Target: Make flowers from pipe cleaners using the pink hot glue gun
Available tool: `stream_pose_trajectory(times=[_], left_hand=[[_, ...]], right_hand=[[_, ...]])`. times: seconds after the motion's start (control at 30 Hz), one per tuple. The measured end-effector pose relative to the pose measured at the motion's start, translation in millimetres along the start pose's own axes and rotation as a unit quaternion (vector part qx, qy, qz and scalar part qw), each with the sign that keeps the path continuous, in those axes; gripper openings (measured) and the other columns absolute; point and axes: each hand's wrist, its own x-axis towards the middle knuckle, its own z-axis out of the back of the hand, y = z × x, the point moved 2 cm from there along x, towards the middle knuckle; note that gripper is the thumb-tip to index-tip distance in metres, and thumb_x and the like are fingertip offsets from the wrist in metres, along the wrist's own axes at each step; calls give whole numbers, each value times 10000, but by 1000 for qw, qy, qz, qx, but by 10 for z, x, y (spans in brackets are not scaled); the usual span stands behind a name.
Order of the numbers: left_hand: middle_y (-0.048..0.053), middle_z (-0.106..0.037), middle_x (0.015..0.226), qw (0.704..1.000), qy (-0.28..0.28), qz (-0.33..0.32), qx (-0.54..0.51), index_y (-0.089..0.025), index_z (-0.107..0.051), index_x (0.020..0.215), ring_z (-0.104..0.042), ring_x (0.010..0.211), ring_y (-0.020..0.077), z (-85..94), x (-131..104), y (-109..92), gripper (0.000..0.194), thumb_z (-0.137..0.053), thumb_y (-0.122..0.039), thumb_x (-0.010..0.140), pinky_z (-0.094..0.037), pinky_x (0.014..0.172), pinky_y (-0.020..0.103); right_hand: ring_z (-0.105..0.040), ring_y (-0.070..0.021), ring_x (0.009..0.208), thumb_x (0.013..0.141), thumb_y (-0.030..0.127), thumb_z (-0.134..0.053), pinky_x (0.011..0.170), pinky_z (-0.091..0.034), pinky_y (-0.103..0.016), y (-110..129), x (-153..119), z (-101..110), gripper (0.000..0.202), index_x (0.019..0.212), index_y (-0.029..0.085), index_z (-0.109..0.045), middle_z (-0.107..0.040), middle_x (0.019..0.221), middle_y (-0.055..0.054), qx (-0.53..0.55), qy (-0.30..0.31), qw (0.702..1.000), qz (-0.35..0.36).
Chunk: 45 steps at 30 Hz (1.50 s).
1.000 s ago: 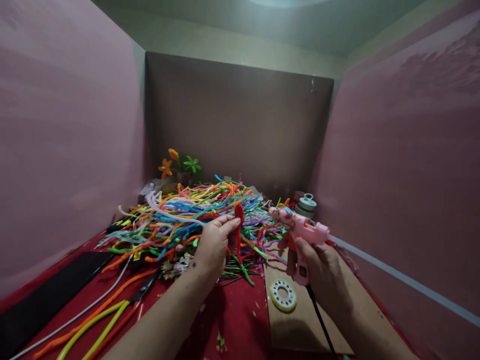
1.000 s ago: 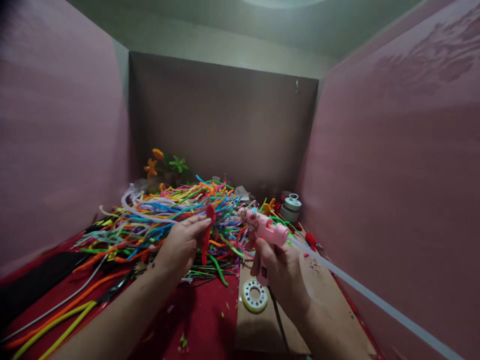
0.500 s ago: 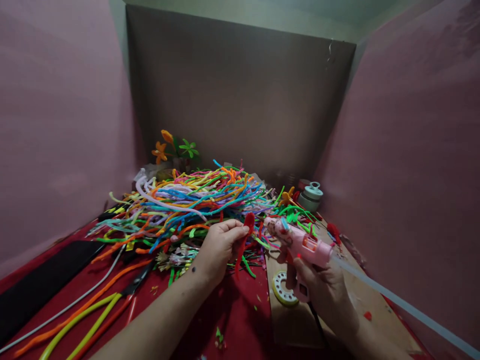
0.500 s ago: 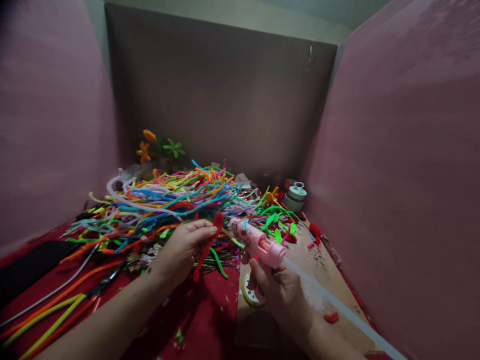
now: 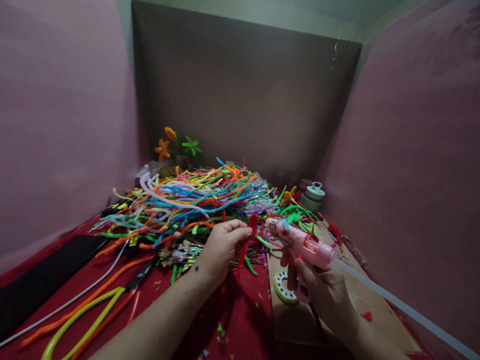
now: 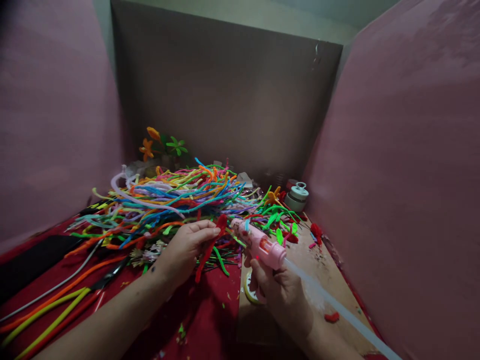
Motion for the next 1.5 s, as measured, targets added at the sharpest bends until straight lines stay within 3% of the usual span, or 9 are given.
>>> stream_pose_trajectory(times=[0.37, 0.6, 1.07, 1.5], left_hand=[[-76, -388, 449, 1000, -8, 9, -24, -152, -505, 589, -279, 405, 44, 13, 26, 22, 177, -619, -255, 675, -179, 411, 186], [-77, -380, 453, 999, 0, 1, -41, -155, -514, 586, -278, 405, 47, 22, 29, 29, 180, -625, -267, 672, -179, 410, 185], [-73, -387, 456, 999, -4, -1, -44, -160, -495, 585, -275, 405, 47, 23, 24, 11, 181, -620, -253, 676, -187, 406, 190], [-66, -398, 468, 999, -5, 3, -49, -156, -509, 579, -294, 410, 50, 8, 8, -22, 174, -632, -253, 654, -190, 413, 191]], right_hand=[[-424, -88, 414, 758, 530, -557, 404, -312, -216, -90, -17, 36, 399, 733, 135, -613, -523, 481, 5, 17, 6, 1000, -2], [-411, -90, 415, 781, 546, -510, 421, -305, -228, -90, -44, 41, 476, 519, 150, -539, -475, 445, 3, -34, 5, 999, -11], [-399, -81, 417, 781, 487, -554, 386, -298, -206, -61, -57, 20, 359, 658, 150, -546, -484, 484, 14, 14, 4, 1000, 1], [-417, -100, 434, 795, 479, -541, 416, -333, -234, -124, -53, 66, 405, 551, 155, -549, -478, 459, 0, 20, 15, 1000, -18]])
